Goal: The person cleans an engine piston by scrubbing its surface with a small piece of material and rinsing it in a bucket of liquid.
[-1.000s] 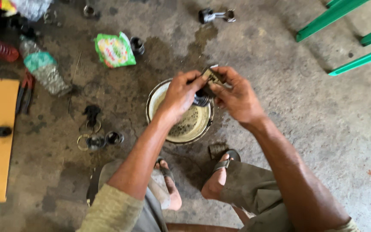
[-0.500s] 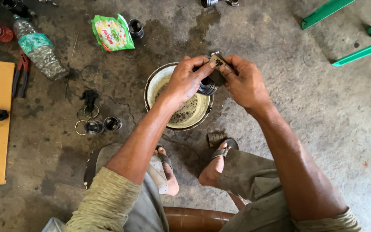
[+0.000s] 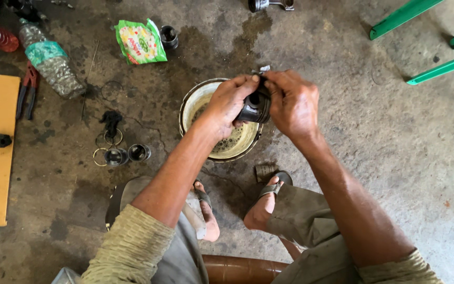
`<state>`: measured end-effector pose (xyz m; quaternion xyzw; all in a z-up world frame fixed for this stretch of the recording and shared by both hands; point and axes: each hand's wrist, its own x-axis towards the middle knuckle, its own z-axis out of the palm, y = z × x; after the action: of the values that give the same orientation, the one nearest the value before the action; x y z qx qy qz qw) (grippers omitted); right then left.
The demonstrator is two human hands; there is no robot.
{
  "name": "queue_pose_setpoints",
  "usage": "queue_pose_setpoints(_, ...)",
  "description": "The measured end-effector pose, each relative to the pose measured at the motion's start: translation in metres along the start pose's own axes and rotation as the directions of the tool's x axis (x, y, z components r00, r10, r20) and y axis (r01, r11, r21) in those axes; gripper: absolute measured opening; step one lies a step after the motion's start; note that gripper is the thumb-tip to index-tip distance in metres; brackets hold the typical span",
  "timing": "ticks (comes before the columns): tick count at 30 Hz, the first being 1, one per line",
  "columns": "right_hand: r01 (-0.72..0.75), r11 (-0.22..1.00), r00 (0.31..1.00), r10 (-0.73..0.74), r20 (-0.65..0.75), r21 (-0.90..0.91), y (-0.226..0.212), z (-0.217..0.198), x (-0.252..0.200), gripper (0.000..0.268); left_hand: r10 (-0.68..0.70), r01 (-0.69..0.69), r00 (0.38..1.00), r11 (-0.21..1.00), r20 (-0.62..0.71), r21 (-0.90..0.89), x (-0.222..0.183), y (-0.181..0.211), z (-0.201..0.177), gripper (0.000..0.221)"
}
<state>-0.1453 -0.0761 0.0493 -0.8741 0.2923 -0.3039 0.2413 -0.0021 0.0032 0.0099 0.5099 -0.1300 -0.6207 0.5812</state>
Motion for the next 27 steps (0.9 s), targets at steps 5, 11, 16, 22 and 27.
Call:
queue_pose_setpoints(5, 0.084, 0.995, 0.995, -0.081, 0.055, -0.055, -0.005, -0.001, -0.001, 0.021, -0.115, 0.117, 0.992, 0.993, -0.058, 0.028, -0.01, 0.014, -0.001, 0.029)
queue_pose_setpoints(11, 0.268, 0.948, 0.955, -0.239, 0.173, -0.17, -0.008, -0.015, 0.001, 0.044, -0.047, 0.047, 0.999, 0.982, 0.004, -0.18, -0.001, 0.009, -0.005, 0.029)
queue_pose_setpoints(16, 0.272, 0.943, 0.94, -0.218, 0.261, -0.19, -0.019, -0.017, 0.002, 0.031, -0.052, 0.05, 0.991, 0.998, -0.121, -0.027, 0.004, 0.0, -0.01, 0.026)
queue_pose_setpoints(22, 0.106, 0.989, 0.927, -0.06, 0.37, -0.103, -0.019, -0.022, 0.006, 0.038, -0.086, 0.08, 0.978, 0.996, -0.19, -0.042, -0.002, 0.0, -0.002, 0.031)
queue_pose_setpoints(27, 0.208, 0.978, 0.931, -0.192, 0.31, -0.018, -0.003, -0.028, 0.009, 0.04, -0.059, 0.059, 0.993, 0.998, -0.099, -0.002, -0.012, 0.002, 0.003, 0.04)
